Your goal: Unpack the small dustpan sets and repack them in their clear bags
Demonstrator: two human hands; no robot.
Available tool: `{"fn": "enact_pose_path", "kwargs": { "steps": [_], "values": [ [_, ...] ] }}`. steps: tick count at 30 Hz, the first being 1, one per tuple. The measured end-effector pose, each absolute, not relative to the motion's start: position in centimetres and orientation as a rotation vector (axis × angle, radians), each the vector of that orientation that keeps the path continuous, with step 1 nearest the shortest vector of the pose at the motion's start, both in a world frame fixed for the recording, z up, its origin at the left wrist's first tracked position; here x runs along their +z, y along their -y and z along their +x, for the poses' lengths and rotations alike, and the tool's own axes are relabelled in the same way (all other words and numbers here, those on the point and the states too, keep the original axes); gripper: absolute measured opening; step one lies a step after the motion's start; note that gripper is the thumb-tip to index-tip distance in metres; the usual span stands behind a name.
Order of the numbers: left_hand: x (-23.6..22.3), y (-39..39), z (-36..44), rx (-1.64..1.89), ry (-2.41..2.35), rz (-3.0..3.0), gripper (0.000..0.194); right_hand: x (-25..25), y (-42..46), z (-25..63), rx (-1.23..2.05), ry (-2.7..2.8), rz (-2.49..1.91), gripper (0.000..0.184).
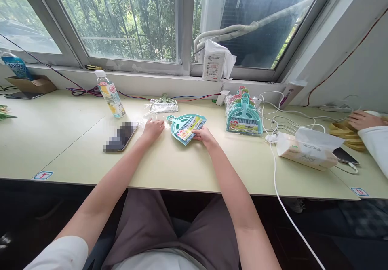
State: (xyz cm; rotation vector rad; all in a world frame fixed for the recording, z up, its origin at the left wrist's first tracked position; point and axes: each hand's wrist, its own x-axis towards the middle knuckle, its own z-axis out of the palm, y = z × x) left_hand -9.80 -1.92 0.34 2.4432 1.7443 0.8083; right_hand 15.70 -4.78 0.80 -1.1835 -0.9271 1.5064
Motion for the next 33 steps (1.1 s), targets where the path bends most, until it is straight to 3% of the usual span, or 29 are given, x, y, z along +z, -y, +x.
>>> {"fn": "enact_pose_path", "kwargs": {
  "steps": [6,16,28,33],
  "values": [
    [0.8,1.7,-10.5,0.836,-1.993,2.387,0.018,0.8,5.0,15.5,1.515,0.940,-1.173,0.024],
    [1.1,1.5,-10.8,0.941,-1.950,2.202,0.047,0.9,5.4,14.8,1.522,1.053,-1.130,0.029],
    [1.5,2.4,-9.6,1.055,-1.865,2.547,0.049,1.0,5.1,14.8,1.491,1.062,-1.099,0.027],
    [1.3,2.4,-9.4,1.089,-1.706,2.626,0.060,1.1,5.3,14.8,1.493,1.080,-1.062,0.027]
  ]
}}
